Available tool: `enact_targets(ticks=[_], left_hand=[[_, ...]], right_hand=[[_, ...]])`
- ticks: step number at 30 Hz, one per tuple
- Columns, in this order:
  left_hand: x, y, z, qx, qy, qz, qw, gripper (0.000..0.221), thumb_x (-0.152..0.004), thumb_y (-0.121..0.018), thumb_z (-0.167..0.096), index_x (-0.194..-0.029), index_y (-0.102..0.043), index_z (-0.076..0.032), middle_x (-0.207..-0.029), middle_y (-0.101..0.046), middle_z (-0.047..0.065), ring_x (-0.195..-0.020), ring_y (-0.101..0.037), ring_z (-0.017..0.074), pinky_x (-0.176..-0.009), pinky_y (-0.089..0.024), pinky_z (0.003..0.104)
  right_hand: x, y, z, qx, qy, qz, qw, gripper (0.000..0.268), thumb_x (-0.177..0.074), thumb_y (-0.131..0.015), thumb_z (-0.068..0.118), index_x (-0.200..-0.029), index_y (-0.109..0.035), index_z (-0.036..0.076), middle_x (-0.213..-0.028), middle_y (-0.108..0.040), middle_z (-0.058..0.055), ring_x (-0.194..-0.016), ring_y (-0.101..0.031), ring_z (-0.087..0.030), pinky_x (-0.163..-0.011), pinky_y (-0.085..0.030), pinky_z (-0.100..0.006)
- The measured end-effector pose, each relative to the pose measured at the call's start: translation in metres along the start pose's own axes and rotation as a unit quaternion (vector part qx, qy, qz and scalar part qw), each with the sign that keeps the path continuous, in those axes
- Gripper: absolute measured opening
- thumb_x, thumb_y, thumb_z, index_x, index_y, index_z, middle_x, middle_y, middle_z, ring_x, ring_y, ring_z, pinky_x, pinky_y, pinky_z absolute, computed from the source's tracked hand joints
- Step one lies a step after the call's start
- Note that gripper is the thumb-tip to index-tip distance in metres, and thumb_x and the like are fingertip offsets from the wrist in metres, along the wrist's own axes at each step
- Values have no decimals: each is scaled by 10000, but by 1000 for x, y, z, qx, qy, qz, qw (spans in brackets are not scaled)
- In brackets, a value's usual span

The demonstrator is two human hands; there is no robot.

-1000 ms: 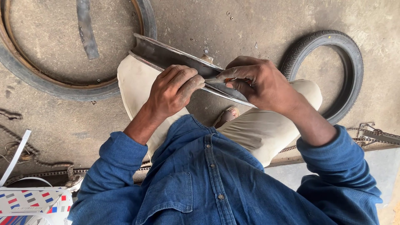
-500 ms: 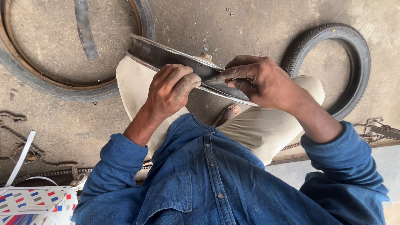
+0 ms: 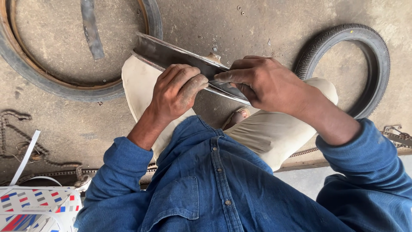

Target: Installing a rubber rim strip onto a motorcycle or bicycle wheel rim to protect the inner tube from spokes.

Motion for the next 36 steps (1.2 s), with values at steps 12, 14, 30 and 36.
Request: enact_targets(ticks=[12,14,30,36], left_hand=[[-3,-3,-1,12,16,-7,1000,218,-914,-851,-64,-1059,-689,-51,-1052,-660,65,-989,-676,225,-882,-591,368],[-2,-3,-2,16,19,-9,1000,219,-915,-851,-55,-1061,-687,-48,-1054,-658,68,-991,-675,230,-880,-586,374],[-4,0,-7,26,59,-8,998,205,-925,-826,-35,-1058,-670,-47,-1060,-641,82,-1038,-664,258,-904,-593,375],[-35,27,-21,-11,62,94,994,159,-921,-812,-69,-1003,-679,-43,-1019,-663,67,-983,-647,236,-868,-530,407]], right_hand=[[20,-7,-8,-34,-36,-13,999,528,-773,-689,-113,-1270,-722,62,-986,-745,-154,-945,-725,-290,-817,-629,-398],[24,-8,-9,-30,-30,-21,999,536,-762,-699,-105,-1270,-722,65,-1008,-742,-163,-955,-723,-301,-828,-627,-404],[33,-7,-14,-72,-27,-25,997,565,-735,-687,-108,-1271,-718,67,-1019,-748,-175,-957,-729,-313,-839,-621,-399],[32,-12,-17,-82,-10,-46,995,522,-736,-665,-122,-1243,-712,-7,-954,-740,-172,-929,-721,-315,-806,-610,-424]])
Point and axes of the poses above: each hand's wrist, its own x-axis away from the middle knuckle, its own y-axis out of the back of the hand, z = x × y, the point moved 1 cm from there along -x, towards the middle knuckle
